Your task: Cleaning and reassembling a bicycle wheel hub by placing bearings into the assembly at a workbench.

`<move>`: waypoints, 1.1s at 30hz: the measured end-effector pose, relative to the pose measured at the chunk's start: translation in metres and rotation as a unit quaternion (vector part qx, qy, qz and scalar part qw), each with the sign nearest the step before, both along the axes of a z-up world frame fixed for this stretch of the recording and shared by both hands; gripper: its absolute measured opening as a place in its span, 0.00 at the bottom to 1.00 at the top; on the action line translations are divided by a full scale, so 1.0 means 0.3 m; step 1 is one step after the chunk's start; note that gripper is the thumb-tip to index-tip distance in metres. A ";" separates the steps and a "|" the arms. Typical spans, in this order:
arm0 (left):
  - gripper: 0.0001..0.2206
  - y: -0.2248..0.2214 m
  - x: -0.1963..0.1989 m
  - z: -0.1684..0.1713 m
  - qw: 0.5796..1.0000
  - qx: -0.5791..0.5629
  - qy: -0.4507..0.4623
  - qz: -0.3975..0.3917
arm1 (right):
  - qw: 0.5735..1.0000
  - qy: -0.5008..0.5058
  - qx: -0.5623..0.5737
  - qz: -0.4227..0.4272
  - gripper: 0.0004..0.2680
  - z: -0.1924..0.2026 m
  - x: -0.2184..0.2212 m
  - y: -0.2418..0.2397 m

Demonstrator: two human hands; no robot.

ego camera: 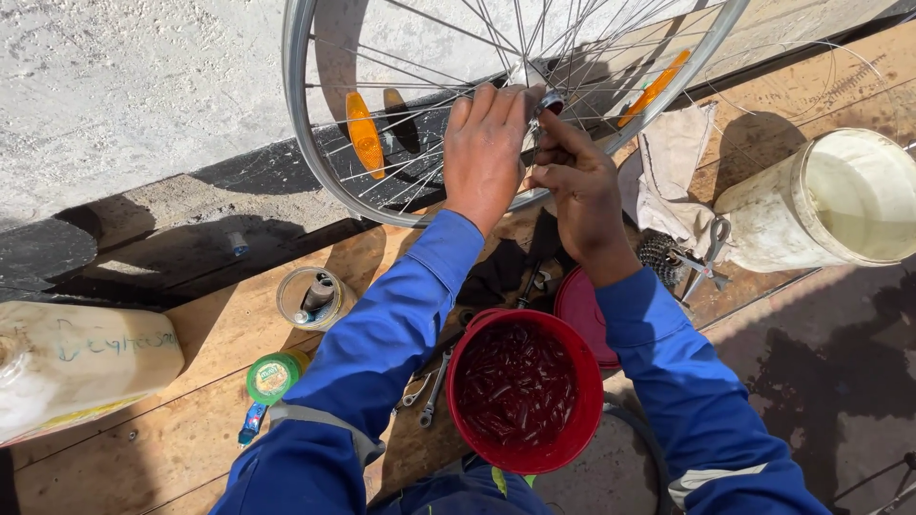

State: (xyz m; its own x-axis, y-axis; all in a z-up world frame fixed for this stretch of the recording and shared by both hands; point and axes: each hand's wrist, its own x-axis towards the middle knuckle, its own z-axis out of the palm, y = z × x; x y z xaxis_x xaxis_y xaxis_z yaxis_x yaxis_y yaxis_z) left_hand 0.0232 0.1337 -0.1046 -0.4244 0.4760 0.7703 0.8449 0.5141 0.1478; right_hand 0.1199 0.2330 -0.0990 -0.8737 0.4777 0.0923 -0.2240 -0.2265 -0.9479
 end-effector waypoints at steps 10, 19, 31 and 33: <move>0.21 0.007 0.009 0.014 0.997 -0.048 0.037 0.054 | 0.981 -0.149 -0.032 -0.124 0.26 0.095 0.003 0.048; 0.19 0.024 0.106 -0.003 0.983 0.068 -0.151 0.076 | 0.993 -0.009 0.010 -0.113 0.31 0.053 0.039 0.043; 0.13 -0.009 0.155 -0.135 0.908 0.134 -0.368 -0.147 | 0.904 0.002 0.428 -0.026 0.29 0.155 0.169 0.067; 0.17 -0.047 0.141 -0.128 0.895 0.084 -0.396 -0.186 | 0.893 -0.002 0.449 -0.024 0.26 0.175 0.210 0.046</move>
State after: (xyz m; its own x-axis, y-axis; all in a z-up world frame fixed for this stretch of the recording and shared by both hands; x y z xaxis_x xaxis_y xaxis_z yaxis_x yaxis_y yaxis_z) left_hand 0.0656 0.1196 -0.1430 -0.7054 0.6037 0.3714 0.5483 0.1327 0.8257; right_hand 0.1829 0.2468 -0.0466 -0.8555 0.2501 0.4533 -0.2083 0.6353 -0.7436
